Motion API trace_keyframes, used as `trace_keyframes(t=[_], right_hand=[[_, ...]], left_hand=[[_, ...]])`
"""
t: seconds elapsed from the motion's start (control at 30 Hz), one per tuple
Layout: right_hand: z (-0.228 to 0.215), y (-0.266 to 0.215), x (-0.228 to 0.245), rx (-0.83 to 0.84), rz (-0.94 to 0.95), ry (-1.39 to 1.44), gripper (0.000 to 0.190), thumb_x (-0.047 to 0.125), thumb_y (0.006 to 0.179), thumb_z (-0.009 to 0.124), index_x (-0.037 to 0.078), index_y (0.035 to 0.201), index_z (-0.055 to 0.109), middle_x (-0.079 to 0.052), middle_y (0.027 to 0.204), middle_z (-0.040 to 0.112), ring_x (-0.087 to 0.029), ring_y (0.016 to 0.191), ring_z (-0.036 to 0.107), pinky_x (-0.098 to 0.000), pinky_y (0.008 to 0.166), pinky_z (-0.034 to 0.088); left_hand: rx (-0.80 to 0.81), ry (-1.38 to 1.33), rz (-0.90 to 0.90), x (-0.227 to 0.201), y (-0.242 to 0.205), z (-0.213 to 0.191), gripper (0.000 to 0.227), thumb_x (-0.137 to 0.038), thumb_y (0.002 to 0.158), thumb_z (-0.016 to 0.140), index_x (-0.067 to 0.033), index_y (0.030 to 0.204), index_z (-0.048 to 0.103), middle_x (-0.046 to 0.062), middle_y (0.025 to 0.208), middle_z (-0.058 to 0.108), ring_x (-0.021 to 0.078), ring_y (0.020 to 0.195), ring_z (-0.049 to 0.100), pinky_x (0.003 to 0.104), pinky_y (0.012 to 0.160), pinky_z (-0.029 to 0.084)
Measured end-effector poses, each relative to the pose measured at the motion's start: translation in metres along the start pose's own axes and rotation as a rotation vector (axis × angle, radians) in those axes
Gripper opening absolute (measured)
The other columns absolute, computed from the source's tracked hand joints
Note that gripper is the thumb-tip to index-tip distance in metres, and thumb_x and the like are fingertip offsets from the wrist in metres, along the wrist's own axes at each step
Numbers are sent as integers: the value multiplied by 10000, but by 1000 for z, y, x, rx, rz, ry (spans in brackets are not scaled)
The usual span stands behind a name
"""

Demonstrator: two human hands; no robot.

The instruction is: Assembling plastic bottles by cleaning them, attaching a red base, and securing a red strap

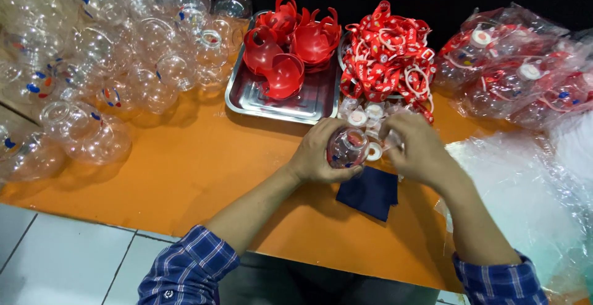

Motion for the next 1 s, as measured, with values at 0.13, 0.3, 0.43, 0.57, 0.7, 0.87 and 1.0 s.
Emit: trace_keyframes(t=[0.13,0.3,0.43,0.57,0.7,0.87,1.0], right_hand=[[43,-30,-29,129,45,-100,393,116,643,693,179,1031,670,-101,1105,679,-385,1054,653,-494,890,513],[30,-32,-16,11,3,30,441,130,719,646,162,1151,727,-193,1220,681,-471,1115,637,-519,938,498],[13,-15,-31,-93,55,30,349,161,775,638,131,1110,733,-189,1141,696,-450,1063,665,-512,926,508],[26,9,-81,-179,165,-21,313,225,772,683,175,1073,751,-115,1040,700,-364,1016,683,-459,918,510],[27,32,-101,-260,275,-59,286,205,764,710,169,1043,765,-131,1028,676,-401,976,661,-493,894,507],[37,58,-126,-338,279,-71,310,200,766,724,157,1071,757,-158,1087,648,-429,1021,640,-511,894,510],[30,87,-118,-444,149,-122,262,170,802,722,118,1059,722,-146,1082,629,-423,1019,629,-515,870,511]], left_hand=[[-9,5,3,8,-3,1,725,-485,608,892,-90,1149,614,118,987,654,337,941,666,416,863,513],[24,-9,-24,14,-6,-1,878,-587,561,891,-88,1223,602,137,1046,672,337,997,665,434,947,479],[59,-59,-100,24,-9,-1,905,-725,618,785,-112,1257,598,116,1054,674,321,1027,656,433,965,469],[35,-163,-169,26,-9,-6,865,-781,795,553,-76,1297,587,118,1065,679,271,1041,644,406,970,469],[-17,-142,-164,30,-12,-10,753,-696,875,505,-63,1267,611,131,1040,674,273,1037,654,409,962,490],[-69,-134,-188,37,-19,-17,702,-661,906,462,-64,1233,636,109,1012,684,231,1011,660,380,938,500],[-107,-120,-220,42,-21,-17,658,-625,931,431,-64,1196,649,99,979,701,209,985,671,362,913,507]])
Point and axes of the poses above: each hand's wrist, its own y-axis towards the middle knuckle, its own z-axis out of the palm, x = y × z, the point moved 2 cm from there along y, towards the middle knuckle
